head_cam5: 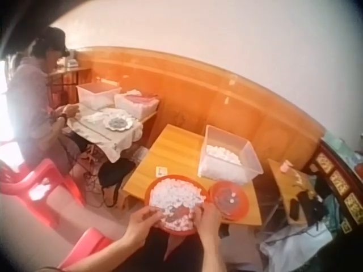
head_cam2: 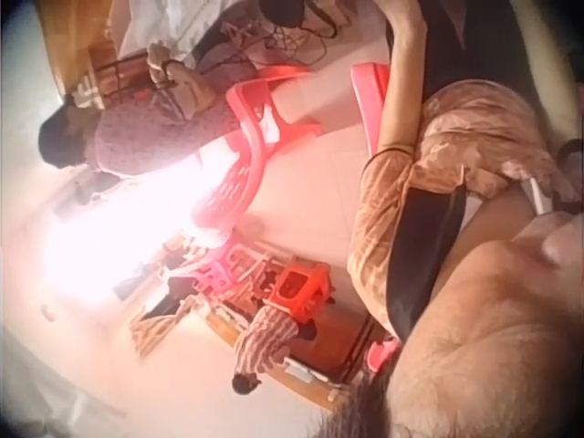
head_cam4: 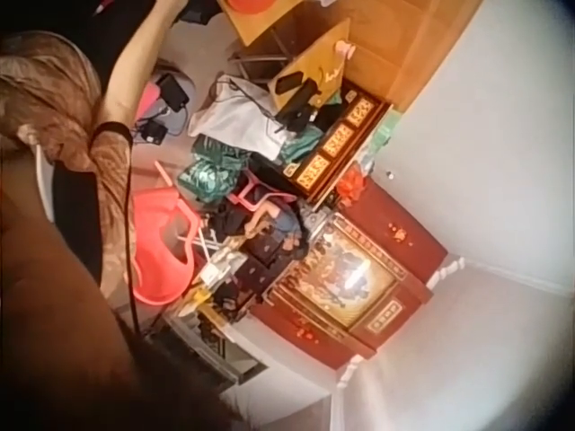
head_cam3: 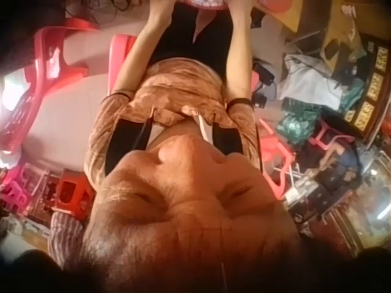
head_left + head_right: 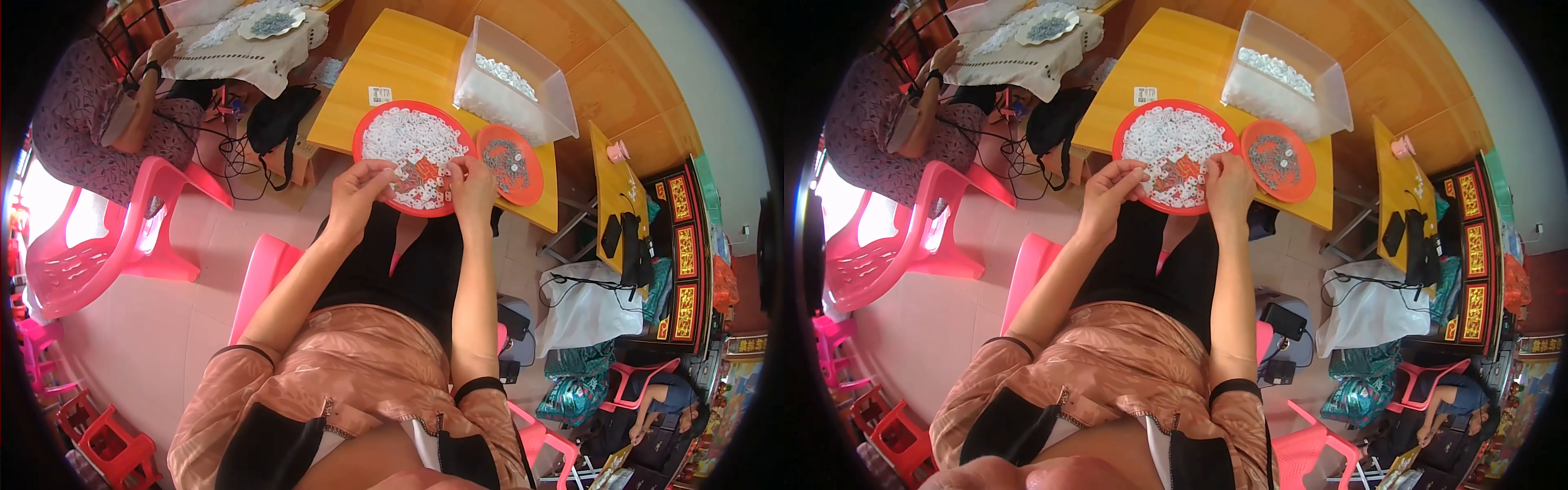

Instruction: Inspecting and sorting small white plastic electronic components.

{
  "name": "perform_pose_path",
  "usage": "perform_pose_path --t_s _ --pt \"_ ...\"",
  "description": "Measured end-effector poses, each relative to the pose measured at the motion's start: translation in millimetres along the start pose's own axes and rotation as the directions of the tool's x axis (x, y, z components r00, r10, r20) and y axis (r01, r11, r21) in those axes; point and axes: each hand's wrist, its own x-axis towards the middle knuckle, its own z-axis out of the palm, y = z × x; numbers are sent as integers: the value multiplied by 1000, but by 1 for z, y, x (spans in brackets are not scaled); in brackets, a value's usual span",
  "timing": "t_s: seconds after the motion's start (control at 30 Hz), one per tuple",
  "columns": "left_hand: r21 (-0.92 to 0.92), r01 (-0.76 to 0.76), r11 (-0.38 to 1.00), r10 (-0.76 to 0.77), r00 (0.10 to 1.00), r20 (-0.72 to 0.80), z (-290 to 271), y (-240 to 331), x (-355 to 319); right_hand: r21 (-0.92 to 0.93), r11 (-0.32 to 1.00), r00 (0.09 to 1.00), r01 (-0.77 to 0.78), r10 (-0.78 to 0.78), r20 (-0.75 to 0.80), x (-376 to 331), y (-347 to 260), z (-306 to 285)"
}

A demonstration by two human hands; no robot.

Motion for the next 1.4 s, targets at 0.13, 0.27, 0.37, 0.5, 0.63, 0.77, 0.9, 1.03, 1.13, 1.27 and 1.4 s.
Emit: perform_pose_path --t_s 0.13,0.27,0.37,0.5,0.63,0.77,0.9,1.03,1.13,1.27,1.4 --pt "-30 22 999 -22 1000 -4 -7 -3 4 -42 998 992 50 -45 116 9 -2 5" --pt "-33 44 998 -44 999 -1 -5 -3 4 -12 994 984 112 -109 139 15 2 22" --pt "-30 69 997 -69 998 7 -6 -4 4 -18 985 974 170 -165 157 16 2 30" --pt "-11 96 995 -96 995 14 -6 -1 3 -42 991 974 126 -116 193 16 2 36" --pt "-16 103 995 -102 994 49 -5 0 2 -233 953 965 194 -143 218 15 4 43" --pt "15 100 995 -101 993 60 -4 1 1 -351 900 957 260 -191 219 12 -2 42" --pt "-10 91 996 -90 995 42 -2 8 -4 218 974 982 66 -102 157 -4 -39 5" --pt "-10 27 1000 -26 996 83 11 21 -13 692 711 989 -128 37 144 -37 -62 -23" --pt "9 -9 1000 8 991 132 17 28 -20 776 629 999 -47 13 51 -55 -69 -32" --pt "-11 -40 999 41 983 178 25 40 -31 817 577 1000 -9 -14 20 -61 -73 -42" --pt "26 -52 998 46 980 192 30 48 -39 841 541 999 6 -37 17 -63 -81 -53"
